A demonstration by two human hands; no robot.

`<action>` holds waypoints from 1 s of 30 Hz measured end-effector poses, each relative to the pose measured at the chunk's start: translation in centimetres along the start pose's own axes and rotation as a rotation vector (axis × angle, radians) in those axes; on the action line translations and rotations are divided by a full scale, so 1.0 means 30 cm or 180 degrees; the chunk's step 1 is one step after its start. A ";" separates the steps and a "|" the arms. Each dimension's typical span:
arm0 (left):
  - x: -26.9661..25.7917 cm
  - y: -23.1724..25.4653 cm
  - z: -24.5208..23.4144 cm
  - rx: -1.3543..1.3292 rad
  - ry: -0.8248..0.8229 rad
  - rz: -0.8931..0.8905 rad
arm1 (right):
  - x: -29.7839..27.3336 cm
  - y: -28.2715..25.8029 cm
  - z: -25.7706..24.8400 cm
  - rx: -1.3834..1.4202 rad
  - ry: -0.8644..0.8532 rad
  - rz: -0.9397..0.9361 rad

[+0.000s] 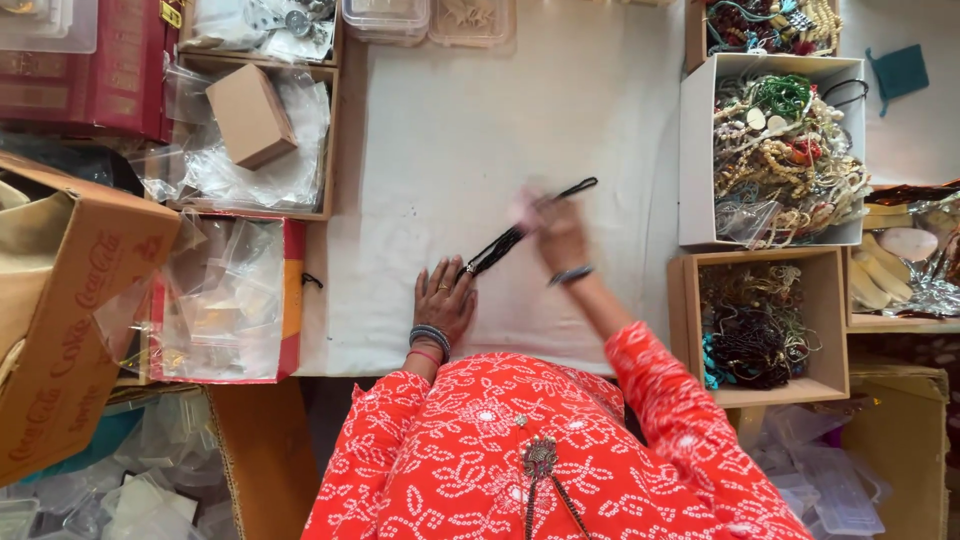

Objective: The person wipes a black beaded necklace with a pink cloth on a white table surface. They then fold the necklace and place it into a small clear plastic bag. Finally, they put the bagged necklace into a small beige pouch.

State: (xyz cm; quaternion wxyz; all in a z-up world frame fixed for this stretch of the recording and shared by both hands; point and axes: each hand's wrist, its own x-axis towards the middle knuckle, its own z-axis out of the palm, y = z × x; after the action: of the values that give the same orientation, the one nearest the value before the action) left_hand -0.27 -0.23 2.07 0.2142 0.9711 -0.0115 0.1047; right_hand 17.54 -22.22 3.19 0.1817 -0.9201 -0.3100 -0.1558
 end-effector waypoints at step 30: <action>0.178 0.012 -0.024 -0.0191 -0.0191 -0.0231 | -0.277 0.131 -0.112 -0.0691 0.0435 0.1993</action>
State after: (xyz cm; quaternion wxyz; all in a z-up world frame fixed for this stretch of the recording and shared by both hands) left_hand 4.78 -0.14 3.97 0.2464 0.9667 0.0141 0.0673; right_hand 13.12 -30.86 1.92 0.1421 -0.9721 0.0189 -0.1858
